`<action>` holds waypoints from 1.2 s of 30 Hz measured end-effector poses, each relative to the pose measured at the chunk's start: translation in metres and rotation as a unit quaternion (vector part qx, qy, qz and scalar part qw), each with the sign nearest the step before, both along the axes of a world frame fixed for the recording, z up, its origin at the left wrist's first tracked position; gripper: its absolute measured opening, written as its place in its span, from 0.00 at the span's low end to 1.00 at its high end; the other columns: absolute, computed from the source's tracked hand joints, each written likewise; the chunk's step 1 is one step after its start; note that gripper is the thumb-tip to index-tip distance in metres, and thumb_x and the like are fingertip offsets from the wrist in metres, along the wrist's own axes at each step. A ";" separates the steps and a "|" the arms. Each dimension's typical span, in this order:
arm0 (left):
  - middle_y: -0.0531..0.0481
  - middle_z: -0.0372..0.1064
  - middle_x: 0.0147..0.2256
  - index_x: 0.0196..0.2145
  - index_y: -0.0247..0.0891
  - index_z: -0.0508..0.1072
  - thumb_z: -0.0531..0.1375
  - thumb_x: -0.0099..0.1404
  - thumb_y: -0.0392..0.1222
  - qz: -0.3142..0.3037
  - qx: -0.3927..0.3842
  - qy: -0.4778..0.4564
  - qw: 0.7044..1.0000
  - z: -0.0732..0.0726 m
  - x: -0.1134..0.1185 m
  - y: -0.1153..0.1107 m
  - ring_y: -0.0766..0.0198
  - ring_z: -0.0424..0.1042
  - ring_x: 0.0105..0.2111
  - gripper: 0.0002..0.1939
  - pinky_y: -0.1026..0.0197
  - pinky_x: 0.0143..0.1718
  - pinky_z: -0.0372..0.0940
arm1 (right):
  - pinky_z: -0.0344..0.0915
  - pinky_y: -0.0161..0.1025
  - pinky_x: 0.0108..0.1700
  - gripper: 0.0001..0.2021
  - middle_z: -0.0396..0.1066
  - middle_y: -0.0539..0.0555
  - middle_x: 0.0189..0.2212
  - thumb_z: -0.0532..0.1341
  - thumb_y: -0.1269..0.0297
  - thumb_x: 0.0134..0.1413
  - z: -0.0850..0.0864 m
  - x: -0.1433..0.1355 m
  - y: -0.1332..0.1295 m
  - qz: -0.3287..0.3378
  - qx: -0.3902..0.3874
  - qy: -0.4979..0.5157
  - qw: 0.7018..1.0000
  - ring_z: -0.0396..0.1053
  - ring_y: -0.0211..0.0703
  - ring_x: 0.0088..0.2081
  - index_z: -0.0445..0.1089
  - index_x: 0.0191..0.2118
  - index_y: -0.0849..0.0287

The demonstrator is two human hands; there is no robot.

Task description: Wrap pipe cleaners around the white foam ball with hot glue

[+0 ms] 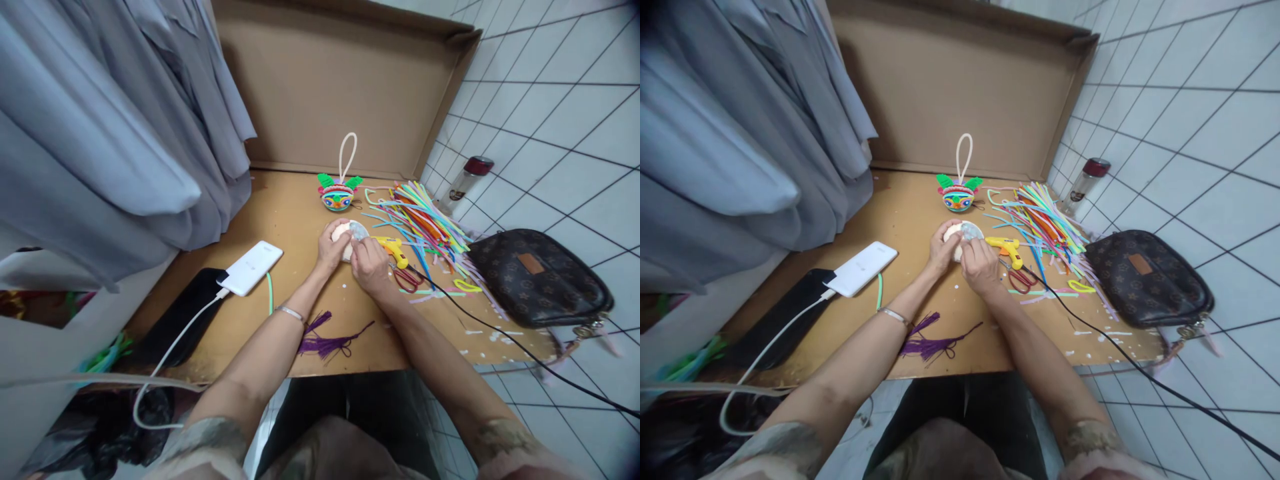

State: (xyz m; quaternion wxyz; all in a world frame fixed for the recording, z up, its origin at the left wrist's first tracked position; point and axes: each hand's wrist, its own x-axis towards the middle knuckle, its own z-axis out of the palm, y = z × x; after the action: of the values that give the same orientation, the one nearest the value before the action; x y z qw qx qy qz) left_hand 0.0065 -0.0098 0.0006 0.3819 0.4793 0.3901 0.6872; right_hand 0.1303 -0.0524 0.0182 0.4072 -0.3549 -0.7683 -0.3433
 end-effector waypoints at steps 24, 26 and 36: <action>0.47 0.78 0.41 0.41 0.37 0.79 0.67 0.54 0.43 -0.028 -0.017 -0.038 0.999 0.011 -0.003 -0.007 0.60 0.76 0.40 0.15 0.64 0.41 0.71 | 0.55 0.42 0.36 0.13 0.69 0.56 0.29 0.50 0.70 0.72 -0.003 -0.001 0.001 0.003 -0.031 0.006 0.999 0.63 0.46 0.34 0.73 0.43 0.63; 0.47 0.78 0.41 0.40 0.37 0.79 0.67 0.54 0.45 -0.024 -0.022 -0.049 0.998 0.010 -0.003 -0.006 0.60 0.76 0.40 0.16 0.64 0.38 0.71 | 0.55 0.42 0.36 0.14 0.69 0.57 0.30 0.50 0.70 0.72 -0.003 -0.001 0.001 0.005 -0.048 0.006 0.999 0.63 0.46 0.34 0.73 0.44 0.63; 0.52 0.73 0.31 0.37 0.38 0.75 0.68 0.53 0.52 -0.045 -0.054 -0.097 0.993 0.013 -0.001 -0.006 0.67 0.69 0.28 0.19 0.66 0.31 0.65 | 0.55 0.42 0.37 0.13 0.68 0.56 0.30 0.50 0.70 0.72 -0.002 -0.004 -0.001 0.007 -0.072 0.007 0.997 0.63 0.46 0.34 0.73 0.42 0.61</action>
State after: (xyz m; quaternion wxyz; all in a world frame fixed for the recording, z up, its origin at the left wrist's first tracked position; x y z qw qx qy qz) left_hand 0.0057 -0.0156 0.0133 0.4733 0.4065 0.3657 0.6906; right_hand 0.1266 -0.0537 0.0159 0.3882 -0.3799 -0.7909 -0.2819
